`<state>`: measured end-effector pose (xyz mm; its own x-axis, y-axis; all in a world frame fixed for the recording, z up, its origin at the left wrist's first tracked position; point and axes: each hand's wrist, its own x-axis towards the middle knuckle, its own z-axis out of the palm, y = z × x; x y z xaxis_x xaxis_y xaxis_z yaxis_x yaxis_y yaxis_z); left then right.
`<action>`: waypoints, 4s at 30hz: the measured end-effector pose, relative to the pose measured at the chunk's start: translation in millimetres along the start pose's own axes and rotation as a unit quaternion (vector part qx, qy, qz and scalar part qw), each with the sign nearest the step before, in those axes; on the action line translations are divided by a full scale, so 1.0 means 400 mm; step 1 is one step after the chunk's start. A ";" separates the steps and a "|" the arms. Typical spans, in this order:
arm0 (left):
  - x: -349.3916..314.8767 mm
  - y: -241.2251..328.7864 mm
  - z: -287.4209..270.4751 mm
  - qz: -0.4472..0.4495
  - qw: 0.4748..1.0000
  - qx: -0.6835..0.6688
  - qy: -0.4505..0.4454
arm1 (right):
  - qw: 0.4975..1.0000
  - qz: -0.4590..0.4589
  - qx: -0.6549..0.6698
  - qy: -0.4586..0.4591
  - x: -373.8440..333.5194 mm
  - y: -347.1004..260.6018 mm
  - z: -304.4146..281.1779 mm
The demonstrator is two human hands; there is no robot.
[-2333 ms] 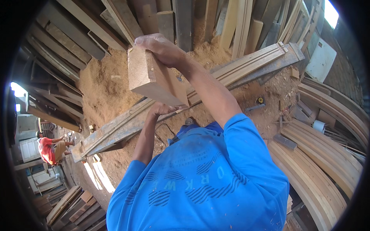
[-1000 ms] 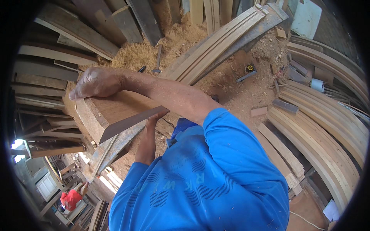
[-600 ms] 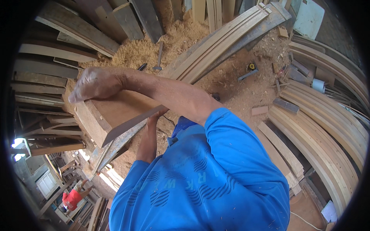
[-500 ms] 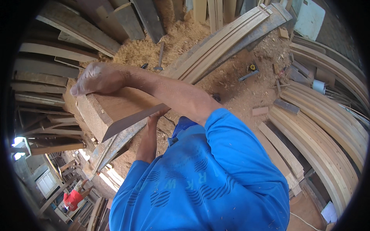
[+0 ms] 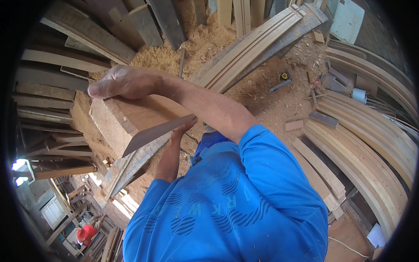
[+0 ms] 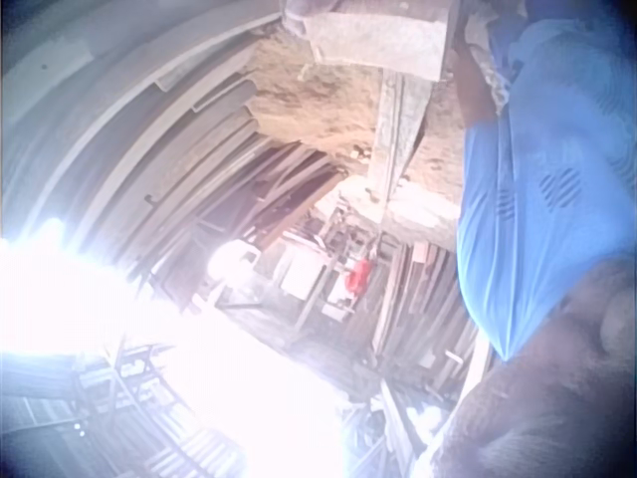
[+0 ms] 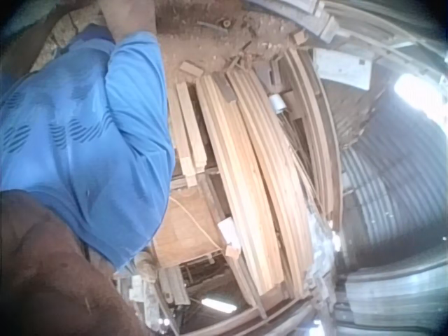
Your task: The person picks up a wooden block and aligns it with a larger wooden plank. By hand, they fit the joint pieces together, hammer the joint with a mallet, and use a chisel to refine the fit before removing the block and testing the alignment again.
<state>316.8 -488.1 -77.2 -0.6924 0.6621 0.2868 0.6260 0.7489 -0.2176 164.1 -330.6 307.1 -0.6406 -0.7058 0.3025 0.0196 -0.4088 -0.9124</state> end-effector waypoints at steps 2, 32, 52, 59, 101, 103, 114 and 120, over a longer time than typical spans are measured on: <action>0.001 0.000 0.005 -0.001 0.999 -0.031 -0.043 | 1.000 0.000 0.014 0.019 -0.004 0.005 -0.005; 0.240 0.289 -0.228 -0.666 0.732 -0.141 0.012 | 0.733 0.417 -0.527 -0.105 -0.547 0.307 -0.566; 0.354 0.347 -0.170 -0.726 0.130 -0.500 0.454 | 0.735 0.309 -0.542 -0.267 -0.322 0.441 -0.455; 0.382 0.336 -0.127 -0.783 0.171 -0.404 0.441 | 0.768 0.275 -0.464 -0.346 -0.270 0.553 -0.480; 0.423 0.323 -0.134 -0.931 0.272 -0.160 0.182 | 0.867 0.150 -0.282 -0.383 -0.235 0.757 -0.482; 0.420 0.319 -0.140 -0.924 0.275 -0.213 0.156 | 0.863 0.154 -0.288 -0.385 -0.239 0.761 -0.482; 0.383 0.403 -0.080 -0.925 0.217 -0.216 0.223 | 0.837 0.229 -0.362 -0.341 -0.301 0.711 -0.518; 0.404 0.376 -0.104 -0.883 0.205 -0.293 0.303 | 0.777 0.230 -0.484 -0.330 -0.374 0.603 -0.582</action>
<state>313.9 -269.7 -24.5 0.0356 -0.8857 -0.4630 -0.3500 -0.4449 0.8243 86.1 -189.0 -22.2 -0.1965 -0.9222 -0.3332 -0.6621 0.3754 -0.6486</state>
